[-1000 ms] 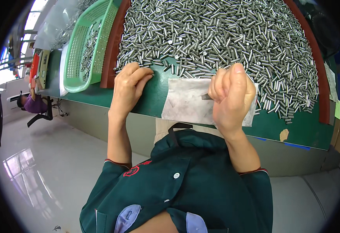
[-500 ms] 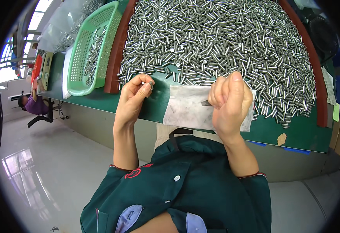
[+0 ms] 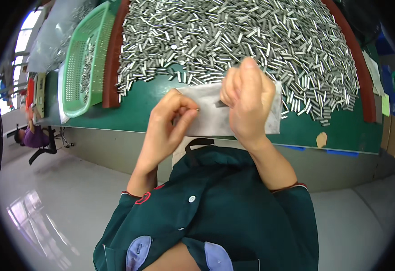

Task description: The recorder is inspecting and sorting small metal screws from a large pile into a separate tray.

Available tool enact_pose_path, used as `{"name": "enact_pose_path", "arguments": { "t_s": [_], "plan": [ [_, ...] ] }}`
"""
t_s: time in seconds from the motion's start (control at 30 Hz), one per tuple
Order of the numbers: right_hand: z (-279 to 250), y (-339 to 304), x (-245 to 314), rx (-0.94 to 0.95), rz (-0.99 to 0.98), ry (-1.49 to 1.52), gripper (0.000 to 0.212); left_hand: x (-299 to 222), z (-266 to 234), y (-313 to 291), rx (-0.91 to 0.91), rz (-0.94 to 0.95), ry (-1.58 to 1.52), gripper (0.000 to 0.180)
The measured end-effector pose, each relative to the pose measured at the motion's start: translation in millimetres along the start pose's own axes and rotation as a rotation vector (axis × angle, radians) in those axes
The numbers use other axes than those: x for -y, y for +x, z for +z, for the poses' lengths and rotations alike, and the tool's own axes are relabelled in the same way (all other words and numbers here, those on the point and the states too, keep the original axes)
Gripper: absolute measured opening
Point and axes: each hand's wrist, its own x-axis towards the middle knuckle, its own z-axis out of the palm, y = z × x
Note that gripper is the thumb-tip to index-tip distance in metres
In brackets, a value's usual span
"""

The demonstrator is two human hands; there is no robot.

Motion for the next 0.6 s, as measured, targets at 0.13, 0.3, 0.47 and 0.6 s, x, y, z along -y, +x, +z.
{"name": "enact_pose_path", "arguments": {
  "t_s": [0.13,0.3,0.47,0.6],
  "plan": [
    [-0.1,0.5,1.2,-0.033,0.01,0.019,0.04,4.7,24.9,5.3,-0.018,0.117,0.127,0.01],
    [-6.6,-0.8,5.0,-0.046,0.041,0.129,0.041,5.2,31.9,5.3,-0.052,0.112,0.19,0.011],
    [-9.1,-2.1,4.9,-0.066,0.056,0.145,0.041,4.6,35.9,4.8,-0.052,0.105,0.187,0.011],
    [-9.2,-2.5,5.0,-0.079,0.056,0.193,0.042,4.0,38.6,2.0,-0.086,0.086,0.214,0.012]
  ]
}}
